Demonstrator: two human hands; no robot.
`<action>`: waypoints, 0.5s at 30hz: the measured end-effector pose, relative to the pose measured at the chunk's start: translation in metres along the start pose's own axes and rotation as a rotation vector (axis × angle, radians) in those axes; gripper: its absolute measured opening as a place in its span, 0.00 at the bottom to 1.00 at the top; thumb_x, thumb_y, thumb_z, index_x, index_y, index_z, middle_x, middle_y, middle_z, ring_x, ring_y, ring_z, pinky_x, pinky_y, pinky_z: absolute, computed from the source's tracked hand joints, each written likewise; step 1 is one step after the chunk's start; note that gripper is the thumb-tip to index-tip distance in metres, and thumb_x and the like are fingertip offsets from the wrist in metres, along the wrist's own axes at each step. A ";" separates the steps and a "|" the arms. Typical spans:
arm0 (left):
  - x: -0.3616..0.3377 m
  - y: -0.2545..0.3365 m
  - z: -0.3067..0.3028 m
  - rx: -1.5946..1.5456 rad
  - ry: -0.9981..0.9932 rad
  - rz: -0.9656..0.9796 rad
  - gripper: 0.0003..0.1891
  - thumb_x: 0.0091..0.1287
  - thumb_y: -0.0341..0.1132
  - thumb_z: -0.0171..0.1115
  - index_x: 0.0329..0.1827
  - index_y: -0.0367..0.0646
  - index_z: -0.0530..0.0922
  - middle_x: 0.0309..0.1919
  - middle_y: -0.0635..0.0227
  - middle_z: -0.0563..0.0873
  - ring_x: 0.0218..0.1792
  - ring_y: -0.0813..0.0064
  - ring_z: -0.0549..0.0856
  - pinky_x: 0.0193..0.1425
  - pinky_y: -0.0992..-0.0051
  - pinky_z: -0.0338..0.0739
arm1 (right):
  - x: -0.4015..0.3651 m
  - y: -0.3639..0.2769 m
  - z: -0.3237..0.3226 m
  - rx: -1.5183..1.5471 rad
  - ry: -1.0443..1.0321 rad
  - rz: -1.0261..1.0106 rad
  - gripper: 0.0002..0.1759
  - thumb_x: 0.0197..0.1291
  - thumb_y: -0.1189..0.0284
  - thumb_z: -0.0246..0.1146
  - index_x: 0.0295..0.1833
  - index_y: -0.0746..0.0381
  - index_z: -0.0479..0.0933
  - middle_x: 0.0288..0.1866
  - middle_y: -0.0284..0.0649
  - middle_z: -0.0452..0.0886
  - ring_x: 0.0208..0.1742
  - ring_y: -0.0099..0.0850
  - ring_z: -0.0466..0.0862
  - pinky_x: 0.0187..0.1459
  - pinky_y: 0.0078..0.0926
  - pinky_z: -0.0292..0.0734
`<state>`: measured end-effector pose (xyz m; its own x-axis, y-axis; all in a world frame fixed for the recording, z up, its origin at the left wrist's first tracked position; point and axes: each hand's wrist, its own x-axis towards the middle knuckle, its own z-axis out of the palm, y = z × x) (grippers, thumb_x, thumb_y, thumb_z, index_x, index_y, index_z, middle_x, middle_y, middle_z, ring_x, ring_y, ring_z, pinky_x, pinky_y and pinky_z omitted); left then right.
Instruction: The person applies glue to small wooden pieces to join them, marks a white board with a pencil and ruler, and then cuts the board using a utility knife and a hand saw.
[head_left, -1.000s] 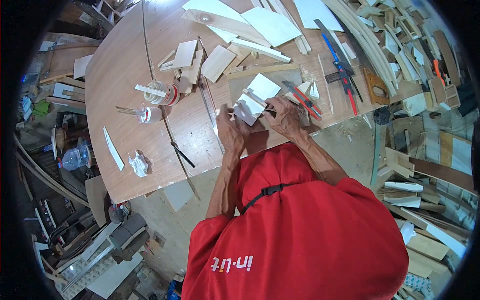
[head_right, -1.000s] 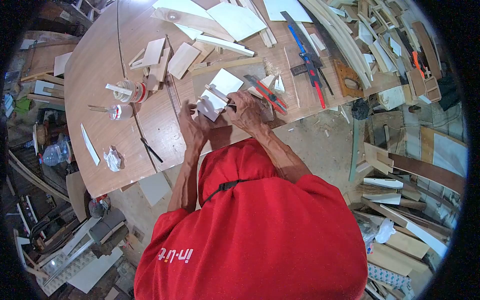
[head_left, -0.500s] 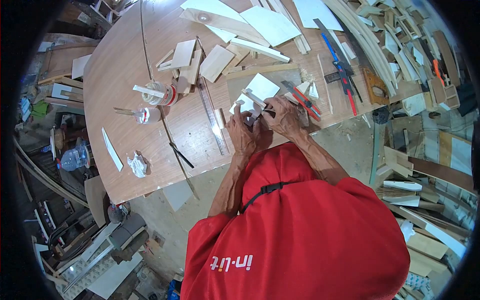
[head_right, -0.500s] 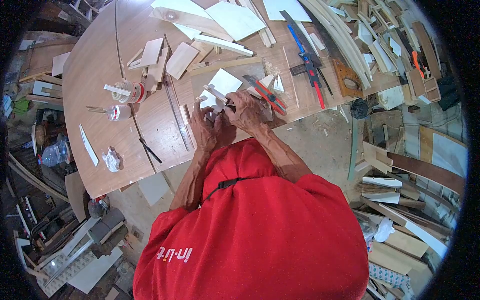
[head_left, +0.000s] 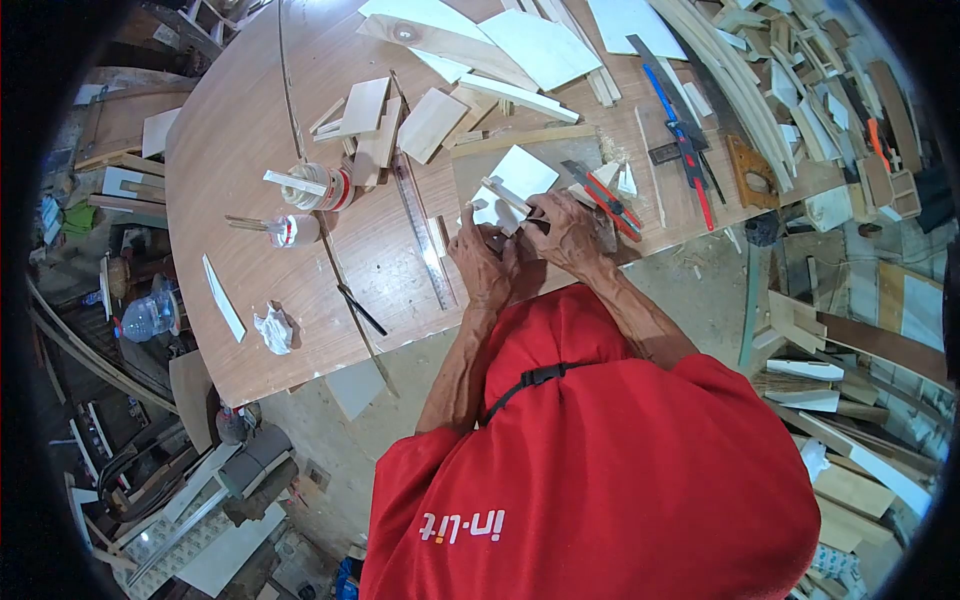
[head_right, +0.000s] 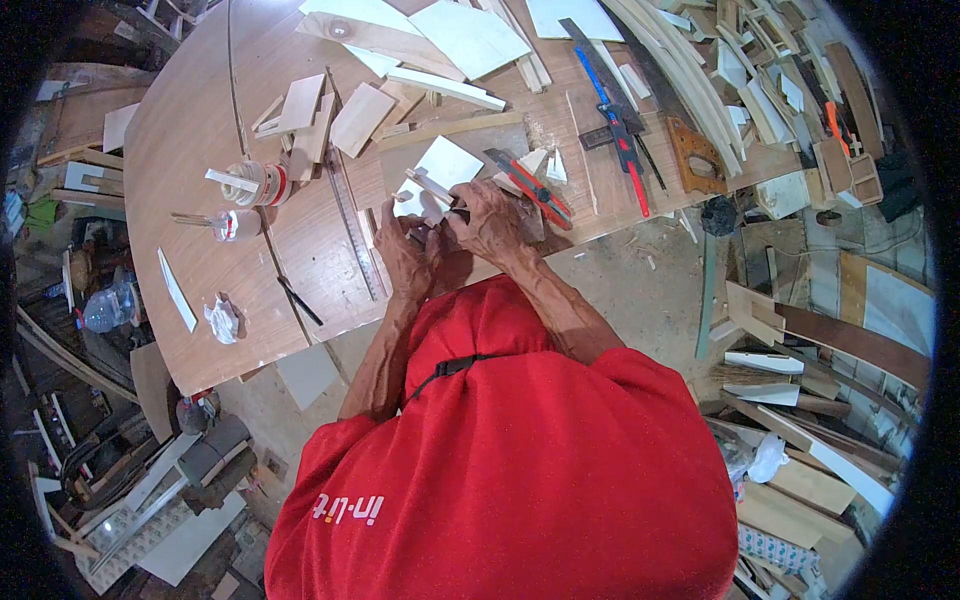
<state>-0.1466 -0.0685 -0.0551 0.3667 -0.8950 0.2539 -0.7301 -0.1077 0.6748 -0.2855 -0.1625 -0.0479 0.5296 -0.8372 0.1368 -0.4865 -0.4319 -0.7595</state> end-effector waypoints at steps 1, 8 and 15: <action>0.000 0.001 0.000 -0.034 0.006 -0.010 0.44 0.52 0.28 0.69 0.73 0.38 0.55 0.37 0.67 0.81 0.46 0.63 0.78 0.57 0.57 0.60 | 0.000 0.000 0.000 0.003 0.004 -0.006 0.18 0.50 0.71 0.67 0.47 0.64 0.76 0.39 0.48 0.79 0.44 0.47 0.79 0.48 0.43 0.75; -0.001 0.001 0.002 -0.003 0.019 -0.021 0.43 0.53 0.27 0.68 0.73 0.38 0.55 0.37 0.66 0.81 0.45 0.62 0.78 0.57 0.58 0.60 | 0.000 0.001 0.002 -0.033 0.054 -0.052 0.17 0.50 0.71 0.68 0.46 0.64 0.77 0.36 0.43 0.80 0.42 0.42 0.80 0.46 0.39 0.75; -0.002 -0.001 0.000 -0.087 -0.043 -0.060 0.44 0.55 0.28 0.68 0.73 0.34 0.53 0.43 0.60 0.84 0.47 0.59 0.79 0.63 0.58 0.63 | 0.000 0.001 0.001 -0.043 0.077 -0.060 0.17 0.49 0.71 0.68 0.46 0.63 0.77 0.37 0.43 0.81 0.43 0.42 0.80 0.47 0.40 0.75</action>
<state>-0.1465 -0.0667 -0.0557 0.3813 -0.9063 0.1825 -0.6543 -0.1251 0.7458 -0.2849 -0.1625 -0.0494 0.5045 -0.8321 0.2304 -0.4861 -0.4943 -0.7207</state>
